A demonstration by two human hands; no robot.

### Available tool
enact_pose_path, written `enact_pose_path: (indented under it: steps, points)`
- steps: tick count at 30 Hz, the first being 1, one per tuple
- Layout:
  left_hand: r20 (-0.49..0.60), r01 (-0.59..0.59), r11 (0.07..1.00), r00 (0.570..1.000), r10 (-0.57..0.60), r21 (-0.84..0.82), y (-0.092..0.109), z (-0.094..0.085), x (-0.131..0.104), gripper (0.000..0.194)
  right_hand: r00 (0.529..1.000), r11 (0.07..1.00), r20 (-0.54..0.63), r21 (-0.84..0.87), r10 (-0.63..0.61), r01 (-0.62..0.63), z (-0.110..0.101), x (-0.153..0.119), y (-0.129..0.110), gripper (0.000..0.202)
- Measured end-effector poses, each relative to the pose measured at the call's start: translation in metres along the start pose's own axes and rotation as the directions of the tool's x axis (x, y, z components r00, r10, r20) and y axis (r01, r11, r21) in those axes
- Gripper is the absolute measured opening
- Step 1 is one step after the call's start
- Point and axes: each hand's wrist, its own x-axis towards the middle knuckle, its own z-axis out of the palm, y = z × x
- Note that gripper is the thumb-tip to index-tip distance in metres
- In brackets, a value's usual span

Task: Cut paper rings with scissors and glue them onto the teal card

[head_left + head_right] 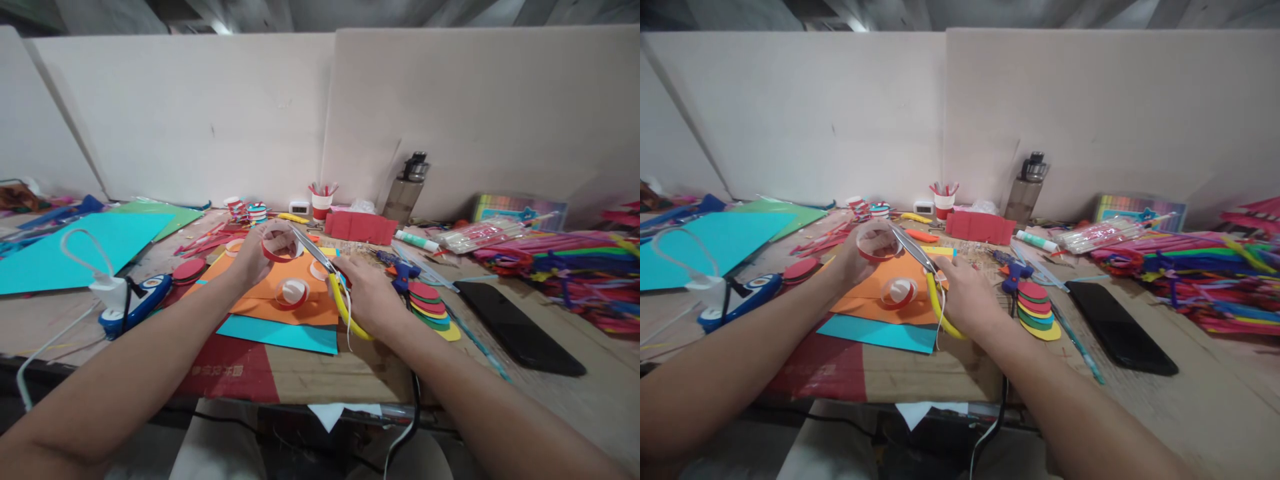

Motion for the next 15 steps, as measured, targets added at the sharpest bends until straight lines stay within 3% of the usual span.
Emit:
enact_pose_path:
  steps: [15]
  points:
    - [0.020,0.050,0.999,0.999,-0.050,0.002,0.0032,-0.0021,0.0030,0.031,1.000,1.000,0.025,0.024,0.014,-0.014,0.0033,-0.0003,0.0040,0.030]
